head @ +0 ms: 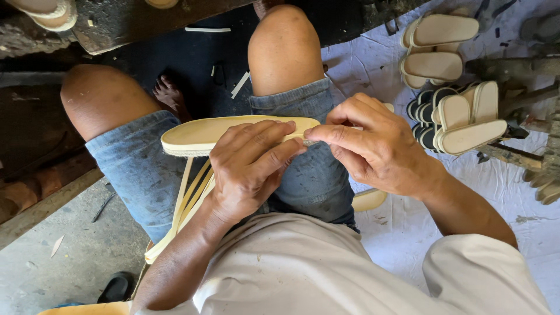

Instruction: The person sits on the floor and wraps thin beige strips around the edge of a sandal sole. They use their hands to press the strips into place and occasionally use scissors to trim the excess material. The person works on one sole at a time, handling the strips and the sole directly.

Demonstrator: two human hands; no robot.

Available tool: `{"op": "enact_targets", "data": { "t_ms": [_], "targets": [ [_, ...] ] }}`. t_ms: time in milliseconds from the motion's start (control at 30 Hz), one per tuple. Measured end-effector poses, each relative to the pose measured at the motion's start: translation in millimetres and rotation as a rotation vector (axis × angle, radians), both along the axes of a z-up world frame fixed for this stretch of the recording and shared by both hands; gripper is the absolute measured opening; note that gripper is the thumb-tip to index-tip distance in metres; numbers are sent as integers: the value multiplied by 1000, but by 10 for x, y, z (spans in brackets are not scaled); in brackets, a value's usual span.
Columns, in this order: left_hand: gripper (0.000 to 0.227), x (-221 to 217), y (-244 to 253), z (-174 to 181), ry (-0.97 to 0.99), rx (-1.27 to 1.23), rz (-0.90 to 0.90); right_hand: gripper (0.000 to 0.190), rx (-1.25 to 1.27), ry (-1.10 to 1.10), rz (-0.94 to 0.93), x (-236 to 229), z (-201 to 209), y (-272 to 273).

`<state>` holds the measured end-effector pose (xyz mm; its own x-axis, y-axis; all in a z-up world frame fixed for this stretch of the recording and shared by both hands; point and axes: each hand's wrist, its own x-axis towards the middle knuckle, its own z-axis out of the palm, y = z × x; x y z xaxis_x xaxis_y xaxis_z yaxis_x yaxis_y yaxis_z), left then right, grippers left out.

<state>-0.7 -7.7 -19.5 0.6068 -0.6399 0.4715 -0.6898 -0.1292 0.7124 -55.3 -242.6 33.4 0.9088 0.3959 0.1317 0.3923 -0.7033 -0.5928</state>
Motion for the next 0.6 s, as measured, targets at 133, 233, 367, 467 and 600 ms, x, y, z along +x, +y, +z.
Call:
{"op": "enact_targets", "data": {
  "t_ms": [133, 233, 367, 467, 600],
  "targets": [
    [20, 8, 2, 10, -17, 28, -7, 27, -2, -44, -18, -5, -45, 4],
    [17, 15, -14, 29, -12, 30, 5, 19, 73, -31, -66, -19, -88, 3],
    [16, 12, -22, 24, -23, 30, 13, 16, 100, -24, -71, -30, -101, 19],
    [17, 14, -16, 13, -39, 40, 8, 14, 157, 11, -81, -38, -119, 52],
    [12, 44, -53, 128, -19, -11, 42, 12, 262, 77, -129, -33, -76, 103]
  ]
}}
